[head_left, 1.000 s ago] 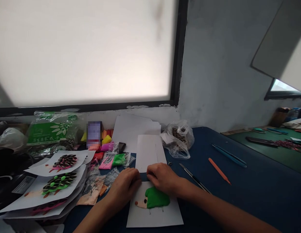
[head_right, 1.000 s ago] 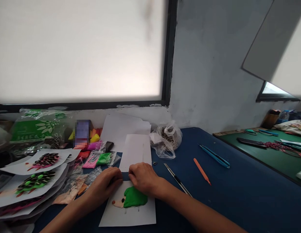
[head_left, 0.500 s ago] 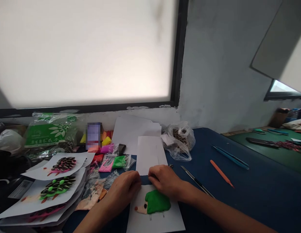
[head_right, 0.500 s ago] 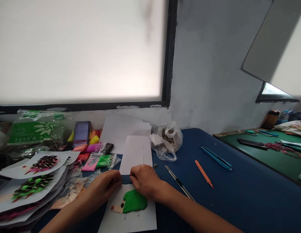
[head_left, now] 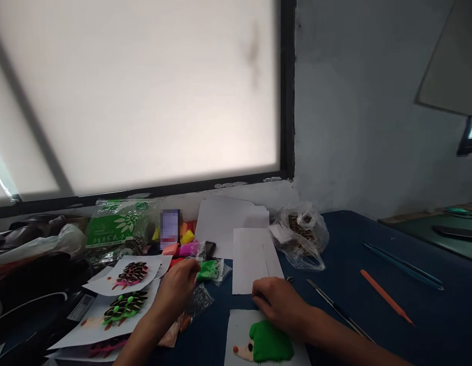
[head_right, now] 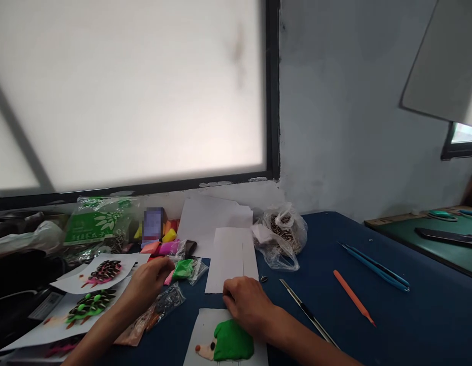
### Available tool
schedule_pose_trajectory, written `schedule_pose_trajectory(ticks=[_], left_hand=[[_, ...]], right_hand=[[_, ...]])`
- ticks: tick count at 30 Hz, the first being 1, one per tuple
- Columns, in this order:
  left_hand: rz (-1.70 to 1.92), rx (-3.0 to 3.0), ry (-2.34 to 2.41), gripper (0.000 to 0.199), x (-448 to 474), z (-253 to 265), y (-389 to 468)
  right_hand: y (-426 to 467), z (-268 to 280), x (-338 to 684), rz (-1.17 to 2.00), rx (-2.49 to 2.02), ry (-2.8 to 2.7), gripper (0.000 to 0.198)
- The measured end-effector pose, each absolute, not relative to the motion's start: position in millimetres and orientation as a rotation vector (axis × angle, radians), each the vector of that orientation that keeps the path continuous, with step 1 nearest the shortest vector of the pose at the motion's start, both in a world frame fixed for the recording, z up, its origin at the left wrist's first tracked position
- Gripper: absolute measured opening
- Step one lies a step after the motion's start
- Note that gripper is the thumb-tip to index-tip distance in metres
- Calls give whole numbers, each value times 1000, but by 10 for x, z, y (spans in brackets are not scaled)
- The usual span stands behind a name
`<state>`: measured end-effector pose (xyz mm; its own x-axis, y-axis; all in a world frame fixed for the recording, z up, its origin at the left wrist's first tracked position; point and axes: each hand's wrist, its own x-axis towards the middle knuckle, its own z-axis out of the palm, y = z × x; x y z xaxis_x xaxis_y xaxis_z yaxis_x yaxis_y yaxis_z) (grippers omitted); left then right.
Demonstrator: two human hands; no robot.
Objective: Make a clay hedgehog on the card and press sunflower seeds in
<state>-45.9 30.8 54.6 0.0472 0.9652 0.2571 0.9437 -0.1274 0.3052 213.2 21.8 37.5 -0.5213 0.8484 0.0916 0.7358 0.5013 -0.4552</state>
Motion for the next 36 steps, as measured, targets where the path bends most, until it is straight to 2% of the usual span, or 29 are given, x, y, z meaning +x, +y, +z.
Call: schedule_pose_trajectory(ticks=[5, 13, 16, 20, 28, 33, 36], left_hand=[[333, 2241, 2027, 18, -505, 558, 191], [165, 2209, 1995, 39, -380, 515, 192], [171, 2213, 2012, 30, -375, 534, 202], [239, 2184, 1987, 22, -423, 516, 197], [656, 2052, 1589, 35, -238, 507, 317], [838, 2013, 1311, 29, 126, 604, 417], [869, 1990, 1226, 28, 272, 574, 449]], right_hand=[[210, 381, 2154, 558, -1304, -2444, 16], [218, 362, 2150, 548, -1286, -2446, 16], [219, 358, 2148, 548, -1290, -2440, 17], [223, 361, 2156, 573, -1280, -2421, 18], [218, 395, 2139, 722, -1208, -2202, 15], [241, 452, 2097, 952, -1108, -2005, 29], [278, 436, 2102, 1075, -1062, -1908, 31]])
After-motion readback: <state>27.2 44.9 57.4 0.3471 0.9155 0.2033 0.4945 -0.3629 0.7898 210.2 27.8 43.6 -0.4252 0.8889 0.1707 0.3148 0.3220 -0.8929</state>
